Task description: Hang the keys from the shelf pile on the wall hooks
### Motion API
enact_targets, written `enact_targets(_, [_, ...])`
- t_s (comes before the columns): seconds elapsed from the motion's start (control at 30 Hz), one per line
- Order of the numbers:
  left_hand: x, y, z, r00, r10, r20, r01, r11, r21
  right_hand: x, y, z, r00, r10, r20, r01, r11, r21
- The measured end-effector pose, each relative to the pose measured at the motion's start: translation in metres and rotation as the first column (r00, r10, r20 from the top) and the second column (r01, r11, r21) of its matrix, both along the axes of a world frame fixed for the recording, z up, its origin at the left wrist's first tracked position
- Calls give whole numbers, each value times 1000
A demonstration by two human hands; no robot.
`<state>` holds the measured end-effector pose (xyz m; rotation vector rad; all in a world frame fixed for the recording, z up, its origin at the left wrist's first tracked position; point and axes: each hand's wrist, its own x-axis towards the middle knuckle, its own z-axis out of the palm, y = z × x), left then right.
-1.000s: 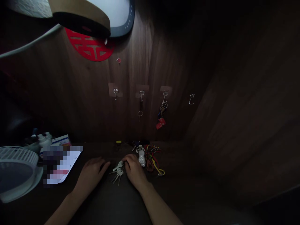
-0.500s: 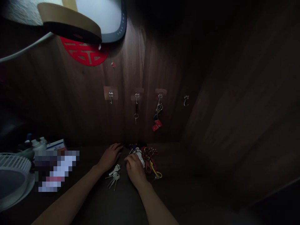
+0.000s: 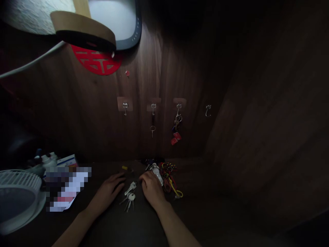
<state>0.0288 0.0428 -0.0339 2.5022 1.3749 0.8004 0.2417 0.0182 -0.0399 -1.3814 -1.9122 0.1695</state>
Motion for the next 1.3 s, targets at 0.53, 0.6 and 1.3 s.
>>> enact_targets(0.53, [34,29,13,993,112,-35,-112,994,4,-1,0,-1,1000,5,6,-5,1000,19])
enact_targets(0.6, [35,27,11,991,135,-11,-135,991,1,-1,0,-1,1000,-6,9,6,1000,12])
enact_targets(1.3, [68,2,19,769,92,633,59,975,-214,-10,-4,15,917,27,-398,2,997,73])
